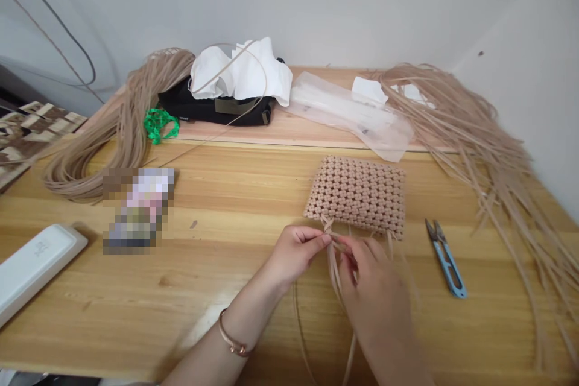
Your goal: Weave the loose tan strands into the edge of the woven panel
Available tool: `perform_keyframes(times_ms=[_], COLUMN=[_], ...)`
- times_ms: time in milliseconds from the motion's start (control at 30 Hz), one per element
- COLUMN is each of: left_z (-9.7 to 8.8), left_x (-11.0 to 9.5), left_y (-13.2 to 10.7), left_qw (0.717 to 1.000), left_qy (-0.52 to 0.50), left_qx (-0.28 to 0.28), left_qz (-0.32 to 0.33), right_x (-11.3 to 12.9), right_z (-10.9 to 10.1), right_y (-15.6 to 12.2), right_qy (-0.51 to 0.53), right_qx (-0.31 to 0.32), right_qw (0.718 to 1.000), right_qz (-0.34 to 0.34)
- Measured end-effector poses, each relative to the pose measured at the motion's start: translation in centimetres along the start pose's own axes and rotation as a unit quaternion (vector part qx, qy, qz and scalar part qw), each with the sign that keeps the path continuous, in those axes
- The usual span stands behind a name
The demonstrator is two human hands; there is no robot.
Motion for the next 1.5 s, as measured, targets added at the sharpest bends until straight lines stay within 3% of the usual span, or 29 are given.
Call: perform_keyframes(times_ms=[433, 700, 900, 1133, 1300, 1500], left_z=[-0.3, -0.2, -0.1, 0.2, 0.4, 0.0], left_x=[0.4, 0.1, -0.1, -0.2, -0.7, -1.2], left_y=[0.1, 0.0, -0.1, 0.0, -0.1, -0.2], left_qw=[1.000, 1.000, 1.000, 0.998, 0.990, 0.978], left_qy=[-0.001, 0.005, 0.003, 0.000, 0.076, 0.159], left_qx=[-0.021, -0.012, 0.002, 0.052, 0.090, 0.080], left_qz=[-0.023, -0.021, -0.011, 0.020, 0.077, 0.111], right_x=[0.0, -1.5, -1.6, -1.7, -1.8, -2.1], right_z=[0.5, 0.6, 0.4, 0.5, 0.8, 1.2], right_y=[-0.2, 1.1, 1.6, 2.2, 2.5, 2.3], right_qy=[0.052, 0.142, 0.191, 0.132, 0.085, 0.138], right_qx=[0.000, 0.117, 0.168, 0.209, 0.223, 0.247], right_qw=[0.998, 0.981, 0.961, 0.965, 0.968, 0.949], right_qz=[-0.032, 0.054, 0.107, 0.092, 0.079, 0.139])
Point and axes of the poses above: each hand's wrist, its own y-axis towards the middle knuckle, its own z-axis out of the palm, x = y × z, the point moved 4 cm from there along y, towards the middle knuckle, and after that the axes turned 1 degree about -y, right-handed, at the moved point
